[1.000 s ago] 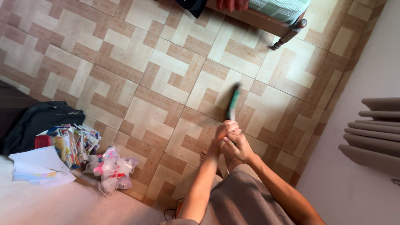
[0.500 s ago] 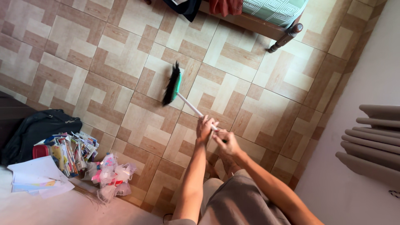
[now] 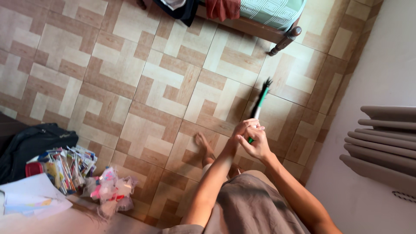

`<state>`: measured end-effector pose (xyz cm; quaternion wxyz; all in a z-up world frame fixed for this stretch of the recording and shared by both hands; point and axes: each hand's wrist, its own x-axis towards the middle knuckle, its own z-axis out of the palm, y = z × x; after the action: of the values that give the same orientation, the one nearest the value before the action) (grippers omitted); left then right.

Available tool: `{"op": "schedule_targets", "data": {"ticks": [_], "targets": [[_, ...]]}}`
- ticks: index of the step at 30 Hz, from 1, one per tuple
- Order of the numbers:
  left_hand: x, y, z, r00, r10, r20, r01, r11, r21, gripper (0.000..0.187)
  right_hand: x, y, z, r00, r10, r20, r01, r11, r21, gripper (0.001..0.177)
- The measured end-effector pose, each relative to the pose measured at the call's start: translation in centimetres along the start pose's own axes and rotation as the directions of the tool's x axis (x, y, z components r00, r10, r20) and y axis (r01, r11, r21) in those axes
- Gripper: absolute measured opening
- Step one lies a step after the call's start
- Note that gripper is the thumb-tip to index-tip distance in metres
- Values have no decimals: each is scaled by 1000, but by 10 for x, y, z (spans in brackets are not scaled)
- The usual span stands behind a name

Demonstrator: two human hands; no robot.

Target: The person sweeps the tiled floor of a bedroom using a broom, moving the broom head along the edges of the walls and under the furniture.

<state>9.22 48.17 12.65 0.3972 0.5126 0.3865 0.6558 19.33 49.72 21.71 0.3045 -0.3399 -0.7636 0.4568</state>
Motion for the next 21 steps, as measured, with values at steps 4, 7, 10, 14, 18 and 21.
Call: {"op": "schedule_targets", "data": {"ticks": [4, 7, 10, 14, 18, 21], "targets": [[-29, -58, -15, 907, -417, 54, 420, 898, -132, 18, 14, 23, 20, 998, -46, 38, 44, 998, 52, 32], [-41, -90, -47, 941, -328, 81, 326, 945, 32, 16, 31, 32, 35, 996, 43, 74, -44, 999, 25, 34], [-36, -82, -85, 985, -125, 120, 75, 933, 353, 15, 48, 26, 49, 999, -12, 46, 4, 987, 163, 30], [-12, -69, -143, 987, 58, 151, -137, 794, 593, 16, 75, 20, 79, 996, -36, 86, 14, 971, 240, 39], [-1, -83, -198, 989, 73, 132, -148, 648, 747, 18, 106, 32, 123, 999, -5, 40, -8, 946, 325, 39], [-4, -96, -237, 959, -284, -13, 156, 486, 860, 12, 124, 44, 160, 997, 72, 10, -71, 925, 374, 37]]}}
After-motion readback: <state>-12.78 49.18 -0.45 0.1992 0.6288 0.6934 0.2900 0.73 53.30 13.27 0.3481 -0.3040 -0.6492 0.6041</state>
